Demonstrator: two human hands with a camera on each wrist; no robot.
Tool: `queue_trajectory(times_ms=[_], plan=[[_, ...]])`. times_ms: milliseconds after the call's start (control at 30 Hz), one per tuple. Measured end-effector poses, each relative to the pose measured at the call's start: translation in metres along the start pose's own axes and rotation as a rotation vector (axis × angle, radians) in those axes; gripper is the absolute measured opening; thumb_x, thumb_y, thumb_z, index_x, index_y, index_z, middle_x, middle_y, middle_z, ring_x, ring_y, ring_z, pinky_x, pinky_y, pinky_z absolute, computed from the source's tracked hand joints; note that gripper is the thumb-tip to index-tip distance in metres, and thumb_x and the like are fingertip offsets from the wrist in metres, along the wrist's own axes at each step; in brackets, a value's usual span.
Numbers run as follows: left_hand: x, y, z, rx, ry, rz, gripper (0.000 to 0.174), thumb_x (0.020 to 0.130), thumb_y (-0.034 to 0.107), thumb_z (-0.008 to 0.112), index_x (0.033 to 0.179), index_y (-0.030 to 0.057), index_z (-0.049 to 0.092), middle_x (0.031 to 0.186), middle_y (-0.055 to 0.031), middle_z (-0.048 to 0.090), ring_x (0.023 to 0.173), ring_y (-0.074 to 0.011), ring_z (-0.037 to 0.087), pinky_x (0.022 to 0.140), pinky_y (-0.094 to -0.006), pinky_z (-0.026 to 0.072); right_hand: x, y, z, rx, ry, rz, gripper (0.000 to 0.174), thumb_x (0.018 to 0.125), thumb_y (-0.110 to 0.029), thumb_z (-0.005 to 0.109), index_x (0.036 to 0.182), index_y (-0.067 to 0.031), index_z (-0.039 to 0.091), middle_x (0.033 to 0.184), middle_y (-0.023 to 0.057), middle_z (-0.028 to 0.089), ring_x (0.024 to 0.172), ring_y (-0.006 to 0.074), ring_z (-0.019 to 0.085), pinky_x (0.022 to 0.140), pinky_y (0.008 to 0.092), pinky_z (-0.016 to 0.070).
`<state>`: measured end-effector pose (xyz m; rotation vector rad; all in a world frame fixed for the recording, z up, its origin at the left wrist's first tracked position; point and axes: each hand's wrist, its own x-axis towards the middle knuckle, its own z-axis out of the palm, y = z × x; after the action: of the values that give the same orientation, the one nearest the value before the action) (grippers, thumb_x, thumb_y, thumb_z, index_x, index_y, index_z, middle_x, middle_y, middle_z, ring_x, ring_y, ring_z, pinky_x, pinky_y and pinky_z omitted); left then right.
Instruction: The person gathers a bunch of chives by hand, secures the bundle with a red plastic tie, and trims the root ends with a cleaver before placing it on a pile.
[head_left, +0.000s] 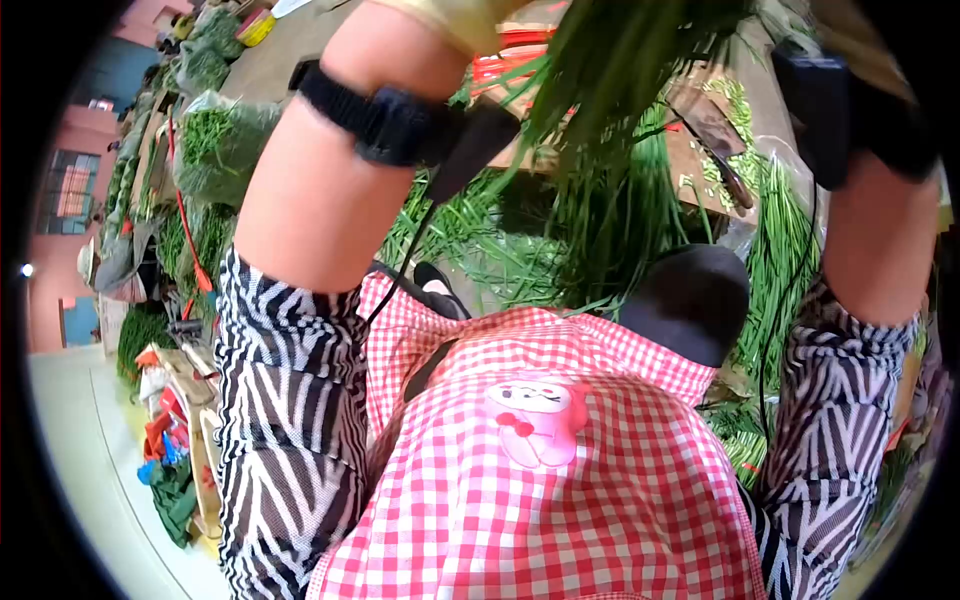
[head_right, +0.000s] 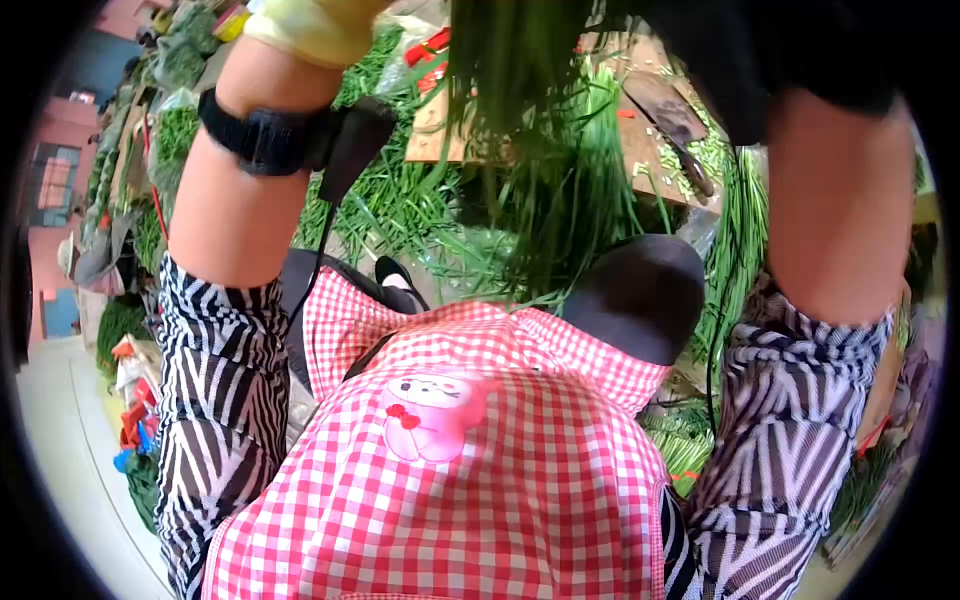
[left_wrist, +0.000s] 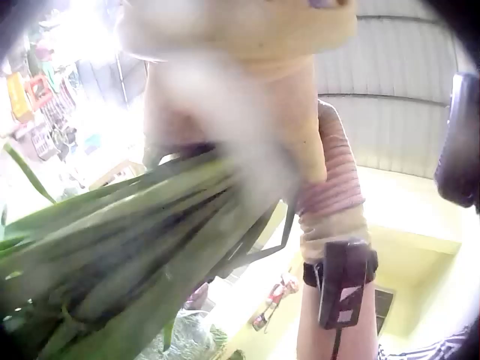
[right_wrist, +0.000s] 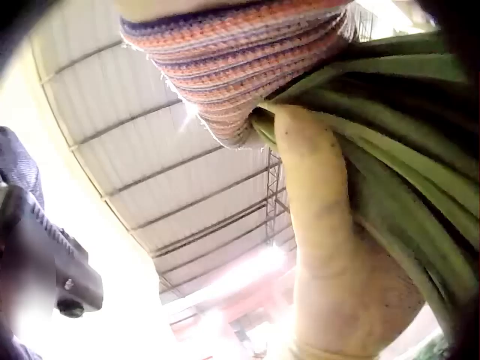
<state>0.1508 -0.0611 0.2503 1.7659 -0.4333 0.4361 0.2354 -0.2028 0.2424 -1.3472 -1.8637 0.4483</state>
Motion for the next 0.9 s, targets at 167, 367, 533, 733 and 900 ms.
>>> queue_trajectory(times_ms=[167, 367, 533, 733, 900], plan=[[-0.063, 0.01, -0.034, -0.095, 0.258, -0.133, 0.048, 0.096, 0.028, 0.072, 0.135, 0.0032, 0.058, 0.116, -0.0066, 0.07, 0.098, -0.0171, 0.068, 0.093, -0.0301, 0.0529, 0.101, -0.01, 0.031, 0.046, -0.038, -0.205, 0.042, 0.105, -0.039, 0.053, 0.131, -0.0065, 0.06, 0.109, 0.0071, 0.067, 0.104, 0.0163, 0.061, 0.095, 0.0325, 0.0474], [-0.137, -0.063, -0.037, -0.765, 0.72, -0.203, 0.036, 0.096, 0.025, 0.069, 0.125, 0.0034, 0.068, 0.113, -0.0094, 0.075, 0.099, -0.0265, 0.073, 0.093, -0.0403, 0.0601, 0.169, 0.032, 0.045, 0.172, -0.031, -0.263, 0.044, 0.106, -0.041, 0.052, 0.132, -0.007, 0.061, 0.11, 0.0078, 0.069, 0.104, 0.0154, 0.062, 0.096, 0.0319, 0.0474], [-0.216, -0.099, -0.022, -1.052, 1.018, -0.305, 0.041, 0.095, 0.033, 0.069, 0.124, 0.0037, 0.068, 0.113, -0.0122, 0.074, 0.101, -0.0294, 0.072, 0.095, -0.0468, 0.0589, 0.097, 0.085, 0.108, 0.404, -0.253, 0.63, 0.058, 0.098, -0.048, 0.064, 0.139, -0.007, 0.058, 0.111, 0.0101, 0.072, 0.106, 0.0152, 0.064, 0.094, 0.0352, 0.0518], [-0.287, -0.183, 0.046, -1.199, 1.157, -0.918, 0.061, 0.097, 0.059, 0.062, 0.137, 0.0137, 0.064, 0.136, -0.0126, 0.067, 0.123, -0.0329, 0.062, 0.108, -0.0544, 0.0469, 0.016, 0.099, 0.207, 0.487, -0.513, 0.79, 0.046, 0.09, -0.028, 0.072, 0.129, -0.0049, 0.064, 0.113, 0.0081, 0.072, 0.101, 0.0149, 0.062, 0.092, 0.0347, 0.0536], [-0.337, -0.239, 0.088, -1.441, 0.624, -1.406, 0.095, 0.09, 0.081, 0.055, 0.15, 0.0075, 0.051, 0.151, -0.0157, 0.057, 0.14, -0.0338, 0.052, 0.117, -0.0581, 0.0362, -0.03, 0.142, 0.219, 0.877, -0.686, 1.555, 0.031, 0.102, -0.032, 0.066, 0.119, -0.007, 0.072, 0.102, 0.0073, 0.078, 0.082, 0.0183, 0.072, 0.08, 0.0351, 0.059]])
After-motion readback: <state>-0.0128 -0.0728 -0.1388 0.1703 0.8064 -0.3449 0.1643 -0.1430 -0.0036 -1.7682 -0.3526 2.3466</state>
